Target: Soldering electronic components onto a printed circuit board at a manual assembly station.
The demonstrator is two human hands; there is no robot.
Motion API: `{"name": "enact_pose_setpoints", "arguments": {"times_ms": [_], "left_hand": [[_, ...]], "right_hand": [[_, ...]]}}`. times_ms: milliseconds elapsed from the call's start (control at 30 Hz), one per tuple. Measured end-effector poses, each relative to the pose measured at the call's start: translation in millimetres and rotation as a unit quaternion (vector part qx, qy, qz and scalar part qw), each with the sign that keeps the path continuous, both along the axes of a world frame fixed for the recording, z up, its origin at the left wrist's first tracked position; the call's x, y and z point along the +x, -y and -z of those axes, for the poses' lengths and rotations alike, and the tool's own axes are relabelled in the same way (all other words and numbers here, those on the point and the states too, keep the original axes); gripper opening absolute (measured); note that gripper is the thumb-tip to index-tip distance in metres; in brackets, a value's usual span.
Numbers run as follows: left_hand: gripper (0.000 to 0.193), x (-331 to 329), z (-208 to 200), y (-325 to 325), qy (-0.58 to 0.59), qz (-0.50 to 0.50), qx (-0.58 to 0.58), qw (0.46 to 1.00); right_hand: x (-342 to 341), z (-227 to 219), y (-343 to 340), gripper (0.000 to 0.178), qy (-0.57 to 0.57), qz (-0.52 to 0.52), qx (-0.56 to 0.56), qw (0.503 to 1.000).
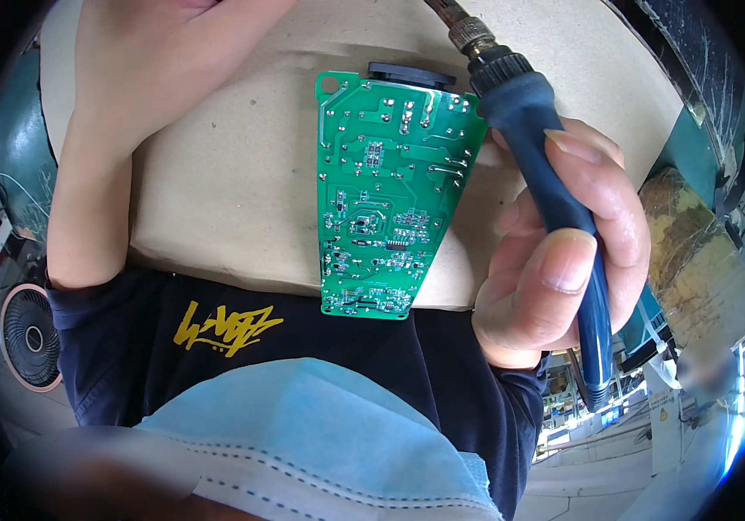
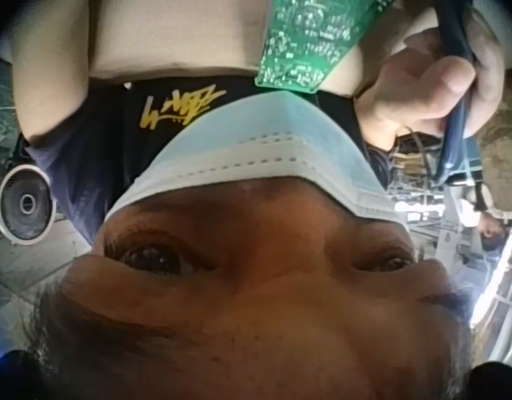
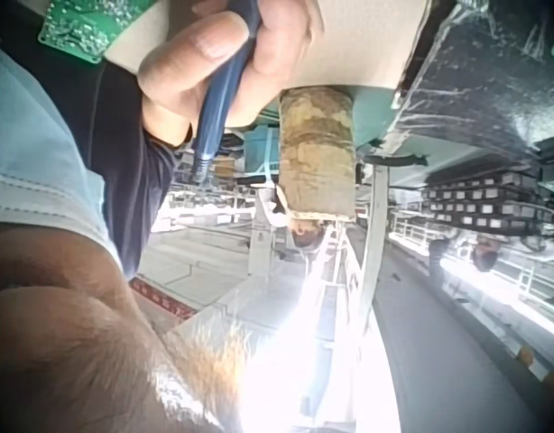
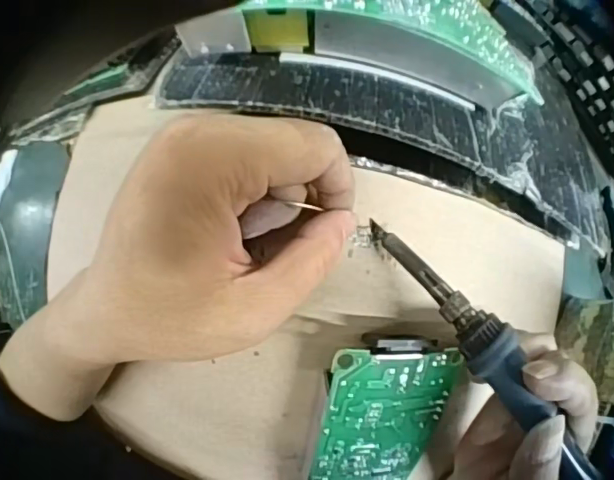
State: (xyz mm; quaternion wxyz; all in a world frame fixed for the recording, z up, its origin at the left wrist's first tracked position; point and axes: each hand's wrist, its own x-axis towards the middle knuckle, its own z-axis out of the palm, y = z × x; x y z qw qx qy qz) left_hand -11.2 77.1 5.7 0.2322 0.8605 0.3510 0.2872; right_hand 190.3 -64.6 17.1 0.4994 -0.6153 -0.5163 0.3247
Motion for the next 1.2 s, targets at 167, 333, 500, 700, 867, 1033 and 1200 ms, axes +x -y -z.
{"name": "enact_pose_setpoints", "arguments": {"times_ms": [167,333,500,700,867,1033,1200], "left_hand": [[0.007,-0.2,3.5,0.4,0.014,0.003,-0.020,1.000],[0.006,-2.7,6.9,-4.6,0.032,-0.002,-0.077,0.997],[0.005,-0.7,7.4,-1.3,0.024,-0.012,0.000,1.000],[0.005,-3.8,8.5,-3.4,0.016,-0.001,0.001,1.000],[0.006,-1.8,-2.1,-5.4,0.067,-0.003,-0.144,0.987],[0.005,-0.3,-35.0,7.3,0.037,-0.015,-0.223,0.974],[0.011,-2.9,-43.5,57.3,-0.020,0.060,-0.080,0.995]], "right_hand": [[-1.1,-0.3,-0.5,0.055,-0.005,0.005,-0.002,1.000],[2.8,1.7,2.1,0.056,-0.003,0.005,-0.009,1.000],[12.2,6.1,0.4,0.050,-0.106,-0.066,0.046,0.991],[10.2,4.5,4.5,0.050,-0.038,-0.004,0.039,0.999],[15.5,6.4,5.8,0.048,-0.094,-0.040,0.128,0.986],[28.1,-5.3,28.0,0.050,-0.072,-0.054,0.206,0.974],[43.7,-4.4,63.1,0.045,-0.022,-0.076,0.264,0.961]]}}
